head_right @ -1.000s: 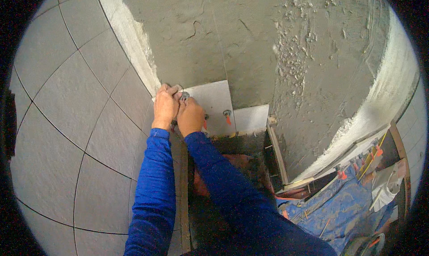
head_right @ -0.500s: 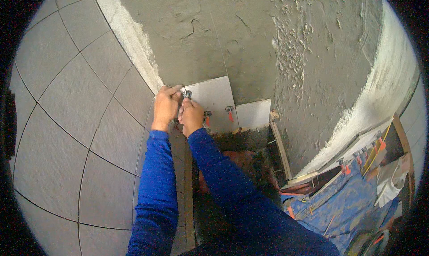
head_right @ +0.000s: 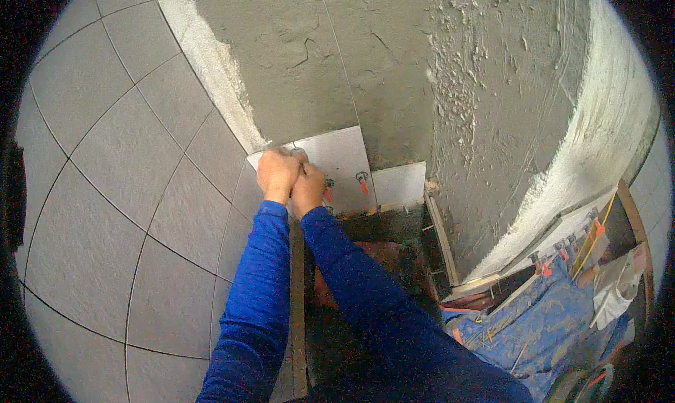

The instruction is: The person installs white wall tiles on a cemented wall using a notched trowel to apply adhesive, places tiles with red leveling clips, and taps them with a green rubber mallet to secure them.

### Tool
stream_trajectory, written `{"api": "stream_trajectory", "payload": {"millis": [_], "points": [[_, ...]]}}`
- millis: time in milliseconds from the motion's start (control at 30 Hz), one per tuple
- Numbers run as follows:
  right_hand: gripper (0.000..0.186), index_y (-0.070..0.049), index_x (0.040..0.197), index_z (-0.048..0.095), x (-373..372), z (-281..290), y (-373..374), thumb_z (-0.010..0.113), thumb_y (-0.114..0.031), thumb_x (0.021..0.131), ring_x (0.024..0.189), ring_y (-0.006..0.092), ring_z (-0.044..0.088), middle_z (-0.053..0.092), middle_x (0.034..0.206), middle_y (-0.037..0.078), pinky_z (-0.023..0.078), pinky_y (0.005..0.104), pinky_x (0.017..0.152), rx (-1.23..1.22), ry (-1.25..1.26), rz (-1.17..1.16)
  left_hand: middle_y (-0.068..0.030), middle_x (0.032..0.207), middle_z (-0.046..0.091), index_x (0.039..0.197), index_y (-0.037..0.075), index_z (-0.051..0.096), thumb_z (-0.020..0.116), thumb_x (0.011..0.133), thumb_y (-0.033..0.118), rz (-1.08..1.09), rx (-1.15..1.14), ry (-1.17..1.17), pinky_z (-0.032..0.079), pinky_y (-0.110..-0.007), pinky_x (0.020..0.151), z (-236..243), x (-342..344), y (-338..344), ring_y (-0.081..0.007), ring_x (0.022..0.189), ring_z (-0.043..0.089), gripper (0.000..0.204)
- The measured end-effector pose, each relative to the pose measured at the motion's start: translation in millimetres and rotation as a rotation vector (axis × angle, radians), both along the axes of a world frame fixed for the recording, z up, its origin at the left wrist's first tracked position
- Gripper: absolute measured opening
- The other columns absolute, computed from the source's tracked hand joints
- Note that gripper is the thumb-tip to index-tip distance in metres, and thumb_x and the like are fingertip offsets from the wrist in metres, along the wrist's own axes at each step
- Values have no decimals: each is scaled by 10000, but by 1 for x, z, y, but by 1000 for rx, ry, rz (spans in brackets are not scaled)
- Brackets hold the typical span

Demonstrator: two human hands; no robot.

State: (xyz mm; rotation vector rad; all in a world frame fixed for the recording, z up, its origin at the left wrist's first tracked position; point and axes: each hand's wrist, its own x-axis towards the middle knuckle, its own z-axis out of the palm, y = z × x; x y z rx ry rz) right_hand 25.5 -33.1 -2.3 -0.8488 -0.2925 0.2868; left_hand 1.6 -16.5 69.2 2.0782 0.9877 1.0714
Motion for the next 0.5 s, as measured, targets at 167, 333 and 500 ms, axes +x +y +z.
{"api": "stream_trajectory", "payload": {"millis": [167, 333, 500], "points": [[315, -52, 737, 582, 5, 4, -20, 541, -182, 1020, 490, 105, 461, 520, 619, 17, 332, 303, 436, -9, 65, 268, -248, 906, 724, 903, 0, 753, 719, 873, 376, 118, 129, -36, 542, -490, 797, 3, -17, 9, -423, 843, 702, 379], [308, -64, 734, 577, 0, 6, -20, 541, -176, 1018, 494, 100, 449, 517, 618, 6, 333, 295, 441, -5, 62, 224, -59, 866, 729, 873, 6, 761, 744, 898, 324, -429, -1049, -286, 525, -394, 667, -19, -14, 34, -214, 737, 664, 319], [299, 0, 757, 622, 5, -2, -7, 558, -161, 1000, 546, 135, 515, 565, 652, 36, 390, 326, 459, -109, -28, 36, -20, 762, 718, 883, 8, 764, 715, 894, 271, -62, 134, 98, 511, -387, 614, -19, -7, 30, -222, 670, 658, 267]]}}
